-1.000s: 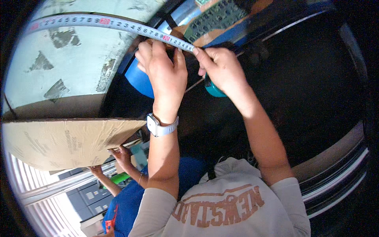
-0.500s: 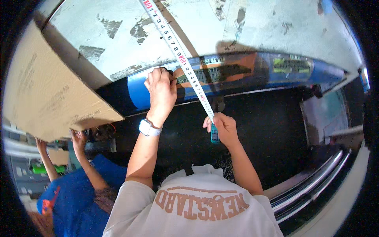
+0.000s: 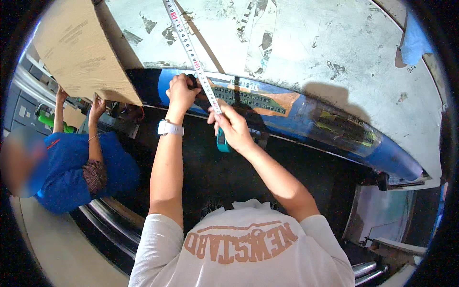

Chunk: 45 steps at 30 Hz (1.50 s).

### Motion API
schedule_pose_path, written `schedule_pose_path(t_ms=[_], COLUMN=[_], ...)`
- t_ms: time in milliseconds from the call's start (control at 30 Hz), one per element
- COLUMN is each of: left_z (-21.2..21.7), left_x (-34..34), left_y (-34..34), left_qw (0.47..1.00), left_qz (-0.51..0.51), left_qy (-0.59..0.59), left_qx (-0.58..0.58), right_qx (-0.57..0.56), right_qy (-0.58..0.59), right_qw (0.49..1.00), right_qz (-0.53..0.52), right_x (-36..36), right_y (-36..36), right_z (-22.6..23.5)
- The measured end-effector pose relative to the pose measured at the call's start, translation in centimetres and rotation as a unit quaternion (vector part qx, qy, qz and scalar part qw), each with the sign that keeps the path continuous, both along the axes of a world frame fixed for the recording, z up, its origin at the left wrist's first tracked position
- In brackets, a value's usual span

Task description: The person uses a measuring tape to measure a section on a machine, then applies pieces of yellow adhesive tape to specific points on that section using a knife to cut the tape.

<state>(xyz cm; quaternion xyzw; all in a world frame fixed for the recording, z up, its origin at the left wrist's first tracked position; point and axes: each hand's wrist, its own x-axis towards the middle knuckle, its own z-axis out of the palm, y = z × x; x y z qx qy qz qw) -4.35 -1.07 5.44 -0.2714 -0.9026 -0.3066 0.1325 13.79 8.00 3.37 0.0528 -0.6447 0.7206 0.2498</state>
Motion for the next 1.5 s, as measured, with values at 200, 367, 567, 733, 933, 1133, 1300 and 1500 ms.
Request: schedule_pose_path(t_ms=[200,367,567,733,933,1133,1300,1500], left_z=[0.5,-1.8,1.7,1.0,0.4,-1.1,-4.2,-6.6], left_x=[-0.3,-3.6,-0.6,0.9,0.7,2.4,3.8,9.5], left_y=[0.2,-0.9,-0.3,0.5,-0.5,-0.9,-0.9,1.0], left_qw=[0.999,0.967,0.951,0.996,0.996,0.993,0.969,0.643], left_qz=[-0.035,-0.159,-0.143,-0.051,-0.076,-0.033,0.015,-0.036], left_qy=[-0.033,-0.068,-0.135,-0.053,0.011,0.05,-0.002,-0.514], left_qx=[-0.015,0.189,0.238,0.041,0.054,0.1,0.249,0.566], right_qx=[-0.025,0.028,0.074,0.141,0.053,0.031,0.078,0.045], right_qy=[0.054,0.115,0.122,0.079,-0.273,-0.225,-0.207,-0.154], right_qw=[0.997,0.993,0.989,0.985,0.96,0.97,0.973,0.987], right_qz=[0.038,-0.007,-0.033,-0.053,-0.03,-0.085,-0.062,-0.022], right_x=[-3.3,-5.9,-7.6,-2.3,10.3,11.6,8.5,7.0], right_y=[0.5,-1.9,-4.2,-3.4,-1.4,2.5,3.7,6.1], right_z=[6.5,12.0,16.5,10.5,-5.2,-0.1,5.2,2.5])
